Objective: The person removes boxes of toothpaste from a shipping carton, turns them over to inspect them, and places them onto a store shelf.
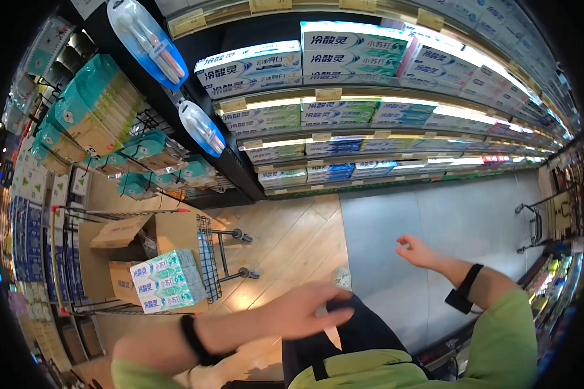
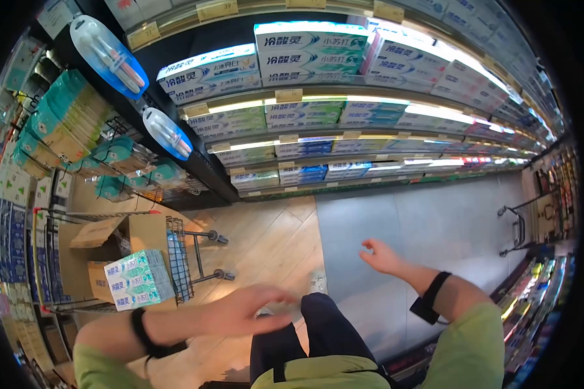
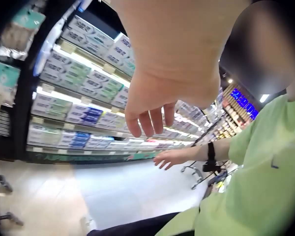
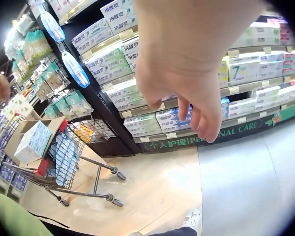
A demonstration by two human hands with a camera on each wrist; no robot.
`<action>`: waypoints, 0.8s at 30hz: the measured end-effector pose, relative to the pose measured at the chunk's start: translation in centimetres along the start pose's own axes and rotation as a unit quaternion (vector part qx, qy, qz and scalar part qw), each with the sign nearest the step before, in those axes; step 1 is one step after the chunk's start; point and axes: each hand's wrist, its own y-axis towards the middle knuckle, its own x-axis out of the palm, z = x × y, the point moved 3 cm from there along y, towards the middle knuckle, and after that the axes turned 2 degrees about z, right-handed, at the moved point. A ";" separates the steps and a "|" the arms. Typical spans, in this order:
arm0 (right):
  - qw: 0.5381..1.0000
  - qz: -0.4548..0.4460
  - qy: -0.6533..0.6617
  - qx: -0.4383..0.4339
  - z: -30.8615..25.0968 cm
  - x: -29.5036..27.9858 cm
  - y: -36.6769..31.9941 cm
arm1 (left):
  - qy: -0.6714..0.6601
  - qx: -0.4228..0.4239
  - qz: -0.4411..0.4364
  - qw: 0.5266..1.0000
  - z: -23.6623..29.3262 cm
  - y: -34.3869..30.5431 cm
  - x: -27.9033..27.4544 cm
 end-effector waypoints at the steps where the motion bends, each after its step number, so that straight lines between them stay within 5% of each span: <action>1: 0.999 -0.009 -0.033 -0.039 -0.9 -0.5 2.1 | -0.018 -0.009 -0.005 1.000 -1.7 3.3 0.3; 3: 0.978 -0.001 -0.108 -0.180 -2.5 -1.5 6.7 | 0.026 -0.011 0.035 0.999 -4.9 9.0 0.3; 6: 0.954 0.051 -0.160 -0.249 -8.3 -3.6 10.7 | 0.012 -0.064 0.099 0.993 -9.5 14.7 0.6; 9: 0.892 0.184 -0.180 -0.371 -12.9 -5.2 14.3 | -0.125 -0.115 0.185 0.968 -13.0 16.8 0.6; 14: 0.813 0.340 -0.231 -0.413 -17.0 -6.8 19.8 | -0.244 -0.127 0.278 0.920 -19.3 16.0 1.5; 24: 0.760 0.444 -0.329 -0.341 -20.2 -7.8 26.4 | -0.338 -0.178 0.316 0.869 -24.6 15.4 0.0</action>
